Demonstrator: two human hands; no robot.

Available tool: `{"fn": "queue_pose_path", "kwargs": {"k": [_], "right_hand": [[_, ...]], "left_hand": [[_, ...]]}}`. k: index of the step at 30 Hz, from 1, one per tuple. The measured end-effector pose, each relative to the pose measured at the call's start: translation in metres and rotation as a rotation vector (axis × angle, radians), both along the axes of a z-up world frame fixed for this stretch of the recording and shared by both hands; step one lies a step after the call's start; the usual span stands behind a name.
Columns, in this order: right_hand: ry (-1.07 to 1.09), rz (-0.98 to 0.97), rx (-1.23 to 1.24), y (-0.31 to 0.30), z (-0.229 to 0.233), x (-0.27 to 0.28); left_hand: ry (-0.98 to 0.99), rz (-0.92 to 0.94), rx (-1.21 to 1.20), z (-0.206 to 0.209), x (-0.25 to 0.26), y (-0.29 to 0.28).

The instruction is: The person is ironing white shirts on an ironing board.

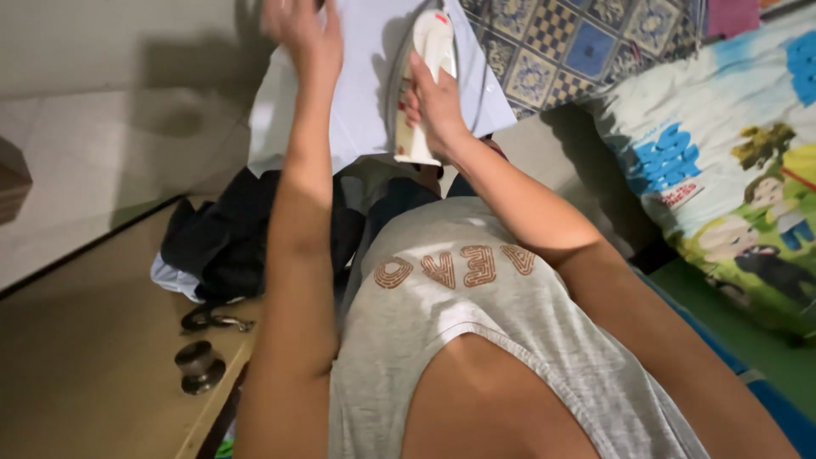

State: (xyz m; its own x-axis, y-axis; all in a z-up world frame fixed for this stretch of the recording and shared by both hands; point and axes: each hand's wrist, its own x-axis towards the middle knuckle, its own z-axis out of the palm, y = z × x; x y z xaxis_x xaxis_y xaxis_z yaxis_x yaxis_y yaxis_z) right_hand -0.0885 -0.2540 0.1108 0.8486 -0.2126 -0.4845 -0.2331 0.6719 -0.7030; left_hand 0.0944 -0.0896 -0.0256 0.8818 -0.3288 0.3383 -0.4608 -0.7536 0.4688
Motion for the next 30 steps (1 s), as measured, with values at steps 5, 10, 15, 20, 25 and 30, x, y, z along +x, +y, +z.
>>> {"fn": "queue_pose_path", "kwargs": {"k": [5, 10, 15, 20, 25, 30], "right_hand": [[0.235, 0.212, -0.103, -0.005, 0.007, -0.021], [0.203, 0.521, -0.731, -0.001, 0.002, 0.002], [-0.142, 0.308, -1.463, 0.002, 0.007, 0.043], [-0.254, 0.394, -1.836, -0.006, -0.023, 0.067], [-0.039, 0.639, -1.573, 0.013, 0.022, 0.015], [-0.021, 0.839, -1.535, 0.026, 0.01, -0.003]], "left_hand": [[0.133, 0.396, 0.07, 0.038, -0.092, 0.092], [0.242, 0.592, 0.151, 0.011, -0.114, 0.121], [0.272, 0.675, 0.14, -0.006, -0.113, 0.117], [0.192, 0.733, 0.124, -0.004, -0.112, 0.107], [0.156, 0.746, 0.112, -0.006, -0.112, 0.106], [0.149, 0.76, 0.115, -0.011, -0.11, 0.106]]}}
